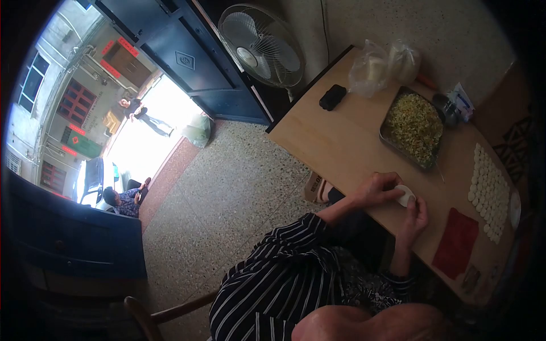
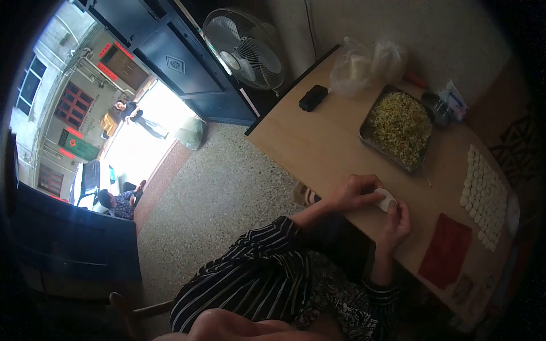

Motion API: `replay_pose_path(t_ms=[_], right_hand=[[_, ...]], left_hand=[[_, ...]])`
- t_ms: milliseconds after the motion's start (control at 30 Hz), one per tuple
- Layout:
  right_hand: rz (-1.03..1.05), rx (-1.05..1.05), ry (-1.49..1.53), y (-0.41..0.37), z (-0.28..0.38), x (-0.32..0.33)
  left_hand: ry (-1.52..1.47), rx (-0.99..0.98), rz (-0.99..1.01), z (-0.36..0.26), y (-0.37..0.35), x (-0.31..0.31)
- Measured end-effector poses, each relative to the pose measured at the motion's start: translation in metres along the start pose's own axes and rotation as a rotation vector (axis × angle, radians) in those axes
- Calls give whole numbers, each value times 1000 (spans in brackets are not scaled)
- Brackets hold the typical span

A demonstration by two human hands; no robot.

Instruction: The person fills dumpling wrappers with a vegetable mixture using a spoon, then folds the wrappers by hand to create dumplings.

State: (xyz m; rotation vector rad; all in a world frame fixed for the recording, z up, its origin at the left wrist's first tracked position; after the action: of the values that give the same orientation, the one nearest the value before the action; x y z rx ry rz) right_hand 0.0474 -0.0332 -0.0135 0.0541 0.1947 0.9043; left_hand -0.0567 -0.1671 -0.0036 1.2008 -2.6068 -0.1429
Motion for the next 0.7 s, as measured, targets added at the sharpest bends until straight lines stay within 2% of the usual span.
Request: replay_pose_path(t_ms=[167, 267, 367, 700], right_hand=[[15, 24, -85, 3, -13, 11], [9, 43, -89, 2, -6, 2], [-15, 45, -81, 3, -9, 3], [-61, 27, -69, 7, -19, 12]], left_hand=[[-159, -1, -11, -3, 0, 2], [-109, -67, -1, 11, 2, -3], [18, -65, 9, -3, -1, 2], [-12, -124, -47, 2, -3, 3]])
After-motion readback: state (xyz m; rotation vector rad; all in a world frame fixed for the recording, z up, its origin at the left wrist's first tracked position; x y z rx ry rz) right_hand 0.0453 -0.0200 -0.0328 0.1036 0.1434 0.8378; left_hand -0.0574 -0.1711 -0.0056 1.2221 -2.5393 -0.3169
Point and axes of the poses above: each hand's wrist, its own y-axis towards the middle knuckle, its own x-axis out of the back of the hand, z = x × y, the point moved 4 cm from there along y, towards the middle knuckle, and after that the axes turned 2 degrees about y, right-handed, at the moved point
